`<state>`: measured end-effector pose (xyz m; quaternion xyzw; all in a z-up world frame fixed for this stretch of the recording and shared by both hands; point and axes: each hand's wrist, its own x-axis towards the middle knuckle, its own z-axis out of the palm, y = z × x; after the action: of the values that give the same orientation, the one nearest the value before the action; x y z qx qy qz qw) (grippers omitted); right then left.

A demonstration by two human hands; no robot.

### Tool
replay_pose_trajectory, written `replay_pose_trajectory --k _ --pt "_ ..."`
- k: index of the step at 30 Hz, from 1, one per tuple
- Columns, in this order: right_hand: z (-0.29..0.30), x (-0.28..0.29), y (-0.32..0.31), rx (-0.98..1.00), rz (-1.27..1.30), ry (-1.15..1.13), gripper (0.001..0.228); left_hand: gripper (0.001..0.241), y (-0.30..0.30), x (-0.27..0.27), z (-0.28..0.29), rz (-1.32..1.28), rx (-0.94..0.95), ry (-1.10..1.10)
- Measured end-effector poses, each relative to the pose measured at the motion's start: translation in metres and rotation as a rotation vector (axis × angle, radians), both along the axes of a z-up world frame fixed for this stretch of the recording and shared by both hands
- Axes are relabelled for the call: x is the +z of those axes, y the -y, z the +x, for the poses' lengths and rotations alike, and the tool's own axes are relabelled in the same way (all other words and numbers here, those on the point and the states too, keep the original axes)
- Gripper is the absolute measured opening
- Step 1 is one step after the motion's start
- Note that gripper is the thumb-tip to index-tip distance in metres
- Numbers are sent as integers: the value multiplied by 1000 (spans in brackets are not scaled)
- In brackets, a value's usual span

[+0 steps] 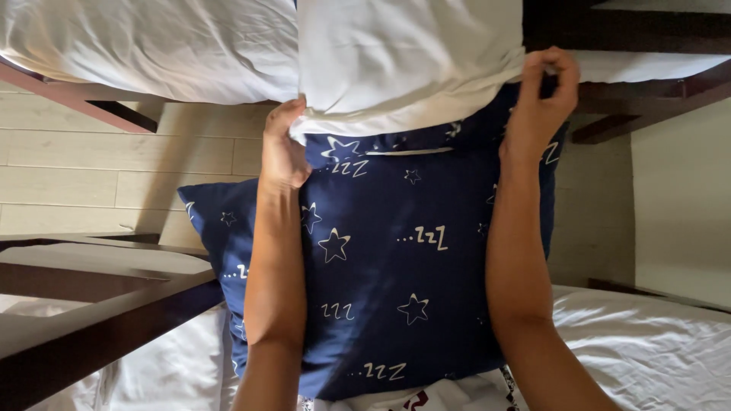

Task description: The person folds a white pillowcase and places it on a bed. They then insert a pillow into a dark blue pillowcase with star patterns, adjusting the fabric to fit the pillow.

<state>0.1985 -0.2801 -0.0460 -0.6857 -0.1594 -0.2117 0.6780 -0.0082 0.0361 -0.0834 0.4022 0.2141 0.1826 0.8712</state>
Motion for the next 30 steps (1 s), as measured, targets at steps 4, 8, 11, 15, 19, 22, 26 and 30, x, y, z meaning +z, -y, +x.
replay_pose_trajectory --k 4,8,11,15,19,22,26,30 --pt "-12 7 -8 -18 -173 44 15 50 18 52 5 -7 -14 159" --pt "-24 16 -12 -104 -379 186 24 52 24 66 -3 -141 27 204" --pt "-41 35 -22 -108 -502 342 30 45 19 59 -10 -134 14 328" --pt "-74 44 -41 295 -446 248 24 30 22 49 -9 -67 35 308" --pt "-97 43 -69 544 -622 296 24 30 21 36 -2 39 -27 511" --pt "-103 41 -81 437 -740 446 37 30 23 32 0 5 -15 515" --pt "-93 30 -85 274 -838 487 65 31 22 7 1 13 -8 502" --pt "-81 13 -71 164 -850 530 39 28 16 -13 1 -76 -122 498"
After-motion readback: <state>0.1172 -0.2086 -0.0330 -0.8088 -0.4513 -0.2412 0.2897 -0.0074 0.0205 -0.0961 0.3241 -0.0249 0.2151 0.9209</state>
